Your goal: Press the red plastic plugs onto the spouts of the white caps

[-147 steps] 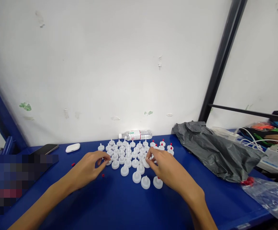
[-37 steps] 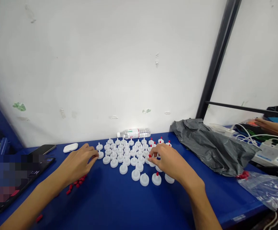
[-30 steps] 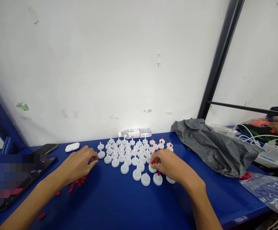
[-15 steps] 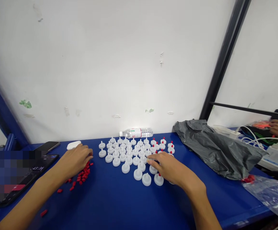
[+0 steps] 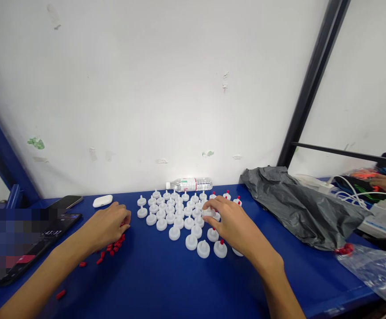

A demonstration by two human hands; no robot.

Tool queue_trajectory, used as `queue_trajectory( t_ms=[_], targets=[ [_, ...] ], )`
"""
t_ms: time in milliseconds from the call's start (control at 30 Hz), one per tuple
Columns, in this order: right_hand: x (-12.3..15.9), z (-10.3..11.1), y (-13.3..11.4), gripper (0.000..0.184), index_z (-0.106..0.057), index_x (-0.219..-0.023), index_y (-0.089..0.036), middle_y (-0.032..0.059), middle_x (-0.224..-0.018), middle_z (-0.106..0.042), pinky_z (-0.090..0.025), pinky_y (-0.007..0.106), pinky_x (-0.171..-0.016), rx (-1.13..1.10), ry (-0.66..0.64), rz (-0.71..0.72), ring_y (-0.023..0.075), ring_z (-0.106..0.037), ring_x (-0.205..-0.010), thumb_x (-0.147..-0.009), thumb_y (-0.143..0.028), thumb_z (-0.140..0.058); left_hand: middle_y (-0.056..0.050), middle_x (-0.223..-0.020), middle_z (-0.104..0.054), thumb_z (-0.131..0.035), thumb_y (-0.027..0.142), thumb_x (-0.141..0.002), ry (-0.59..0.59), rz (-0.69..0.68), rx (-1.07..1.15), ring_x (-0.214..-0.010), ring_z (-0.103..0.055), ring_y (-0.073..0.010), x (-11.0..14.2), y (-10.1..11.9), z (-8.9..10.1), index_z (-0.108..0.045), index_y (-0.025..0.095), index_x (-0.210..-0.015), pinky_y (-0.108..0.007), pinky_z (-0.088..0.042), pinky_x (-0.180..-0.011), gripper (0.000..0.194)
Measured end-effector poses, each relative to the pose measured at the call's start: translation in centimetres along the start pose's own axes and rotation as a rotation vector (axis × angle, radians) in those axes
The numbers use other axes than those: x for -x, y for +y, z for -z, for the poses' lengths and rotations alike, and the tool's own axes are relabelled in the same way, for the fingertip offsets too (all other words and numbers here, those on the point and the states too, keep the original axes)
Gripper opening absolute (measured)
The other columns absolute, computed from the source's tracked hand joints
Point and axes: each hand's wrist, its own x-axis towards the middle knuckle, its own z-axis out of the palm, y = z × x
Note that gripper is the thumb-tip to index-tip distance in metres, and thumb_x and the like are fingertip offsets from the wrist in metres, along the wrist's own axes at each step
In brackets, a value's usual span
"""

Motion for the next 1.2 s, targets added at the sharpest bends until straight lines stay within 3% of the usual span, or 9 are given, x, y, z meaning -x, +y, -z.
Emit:
queue_trajectory(
  t_ms=[200,333,400,500,667,900,1067,1200],
  targets=[
    [0.8,-0.2,-3.6,0.021,-0.062,-0.117,-0.028,0.0037,-0.119,-0.066,-0.047,0.036,-0.093,-0.153,-0.022,0.176,0.0213,-0.063,-0.106,-0.103,-0.034,-0.047,-0.008,-0.091,-0.068,-0.047,0.016,-0.089,0.098,-0.036,0.076,-0.089,-0.062,-0.027,0.4,1.4,0.9,-0.062,0.02,-0.08,-0.034,-0.043,-0.067,0.018],
    [1.5,-1.0,-6.1,0.02,-0.06,-0.119,-0.029,0.0021,-0.12,-0.066,-0.047,0.035,-0.096,-0.249,-0.099,0.244,0.0208,-0.062,-0.108,-0.101,-0.028,-0.052,-0.002,-0.086,-0.067,-0.052,0.024,-0.088,0.258,-0.13,0.435,-0.081,-0.061,-0.021,0.7,3.0,1.3,-0.064,0.022,-0.088,-0.032,-0.044,-0.072,0.013],
    [1.6,-1.4,-6.8,0.02,-0.06,-0.115,-0.029,0.0004,-0.119,-0.065,-0.047,0.033,-0.094,-0.269,-0.139,0.277,0.0193,-0.062,-0.106,-0.098,-0.021,-0.055,0.0,-0.082,-0.066,-0.054,0.027,-0.088,0.28,-0.18,0.606,-0.076,-0.059,-0.0187,0.8,3.9,1.2,-0.065,0.022,-0.087,-0.03,-0.043,-0.07,0.013],
    [1.6,-1.8,-7.3,0.018,-0.061,-0.108,-0.029,-0.003,-0.113,-0.065,-0.046,0.029,-0.089,-0.256,-0.182,0.296,0.0168,-0.063,-0.101,-0.095,-0.016,-0.06,0.0,-0.081,-0.066,-0.056,0.032,-0.089,0.232,-0.189,0.857,-0.071,-0.057,-0.0162,0.8,5.1,1.1,-0.068,0.022,-0.088,-0.026,-0.042,-0.062,0.016],
    [1.6,-1.8,-7.2,0.015,-0.059,-0.104,-0.027,-0.0038,-0.107,-0.066,-0.045,0.028,-0.084,-0.222,-0.162,0.289,0.0157,-0.062,-0.092,-0.094,-0.016,-0.061,-0.005,-0.09,-0.074,-0.063,0.039,-0.088,0.074,-0.217,1.188,-0.082,-0.064,-0.0193,0.8,6.4,0.7,-0.074,0.018,-0.092,-0.025,-0.048,-0.067,0.024],
    [1.5,-1.8,-6.7,0.013,-0.06,-0.101,-0.025,-0.0025,-0.101,-0.068,-0.045,0.028,-0.079,-0.177,-0.098,0.29,0.0165,-0.063,-0.089,-0.093,-0.015,-0.06,-0.004,-0.076,-0.071,-0.067,0.051,-0.086,-0.036,-0.2,1.367,-0.049,-0.044,-0.0084,0.4,6.6,-1.0,-0.069,0.015,-0.096,-0.021,-0.034,-0.045,0.038],
    [1.4,-1.6,-6.6,0.014,-0.06,-0.1,-0.025,-0.003,-0.101,-0.068,-0.045,0.027,-0.08,-0.177,-0.098,0.294,0.0155,-0.062,-0.089,-0.093,-0.013,-0.06,-0.007,-0.079,-0.071,-0.066,0.056,-0.087,-0.047,-0.215,1.425,-0.065,-0.061,-0.0166,0.1,6.5,-1.2,-0.067,0.015,-0.098,-0.021,-0.037,-0.045,0.042],
    [1.4,-1.6,-6.5,0.013,-0.06,-0.096,-0.024,-0.003,-0.1,-0.068,-0.044,0.027,-0.078,-0.182,-0.102,0.295,0.0153,-0.062,-0.088,-0.092,-0.012,-0.06,-0.009,-0.083,-0.073,-0.068,0.058,-0.085,-0.053,-0.205,1.442,-0.075,-0.066,-0.0208,0.1,6.7,-1.1,-0.067,0.016,-0.097,-0.021,-0.039,-0.046,0.044]
  ],
)
